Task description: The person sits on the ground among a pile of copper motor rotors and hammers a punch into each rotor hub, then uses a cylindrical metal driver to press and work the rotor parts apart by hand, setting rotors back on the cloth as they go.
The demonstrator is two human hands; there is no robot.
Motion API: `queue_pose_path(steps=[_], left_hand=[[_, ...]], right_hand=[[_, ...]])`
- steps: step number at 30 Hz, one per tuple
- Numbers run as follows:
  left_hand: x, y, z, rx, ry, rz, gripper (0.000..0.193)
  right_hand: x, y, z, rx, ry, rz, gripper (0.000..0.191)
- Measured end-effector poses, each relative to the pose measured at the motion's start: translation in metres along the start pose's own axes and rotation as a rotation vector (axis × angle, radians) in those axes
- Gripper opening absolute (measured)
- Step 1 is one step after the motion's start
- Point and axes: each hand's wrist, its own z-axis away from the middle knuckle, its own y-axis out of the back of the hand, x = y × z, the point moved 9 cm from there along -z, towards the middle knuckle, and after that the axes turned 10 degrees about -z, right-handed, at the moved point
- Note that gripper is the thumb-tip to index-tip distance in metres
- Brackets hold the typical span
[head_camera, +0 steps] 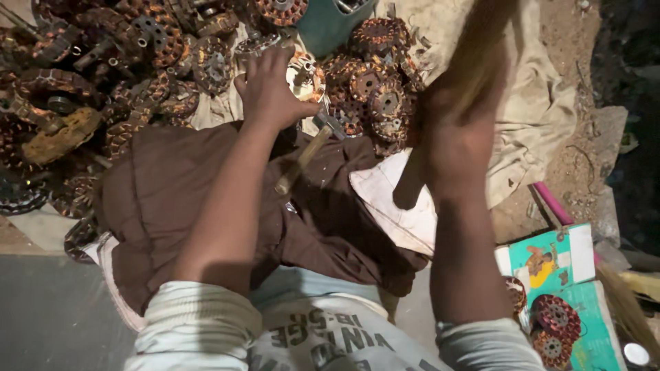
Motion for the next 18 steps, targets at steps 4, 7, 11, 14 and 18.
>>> queue_pose_path(steps=[4,7,11,14,18], left_hand=[[0.002,0.004,0.000,0.030,-0.017,0.044,0.114],[0.007,0.012,-0.002,0.068,-0.029,0.041,0.112],[0.005,0.008,0.000,-0.030,0.016,0.035,0.111],[0.004,0.009,0.001,-0.028,0.025,0.049,0.107],[0.004,0.009,0.001,0.022,-0.007,0.046,0.113]], right_hand=[[0.061,-0.057,0.015,-0.223,-0.262,-0.067,0.072],[0.074,-0.067,0.017,-0.228,-0.424,-0.145,0.067],[0.041,-0.036,0.013,-0.123,-0.428,-0.215,0.066],[0.005,-0.014,0.010,-0.079,-0.250,-0.283,0.068],[-0.001,-0.016,0.016,-0.055,-0.106,-0.187,0.076]])
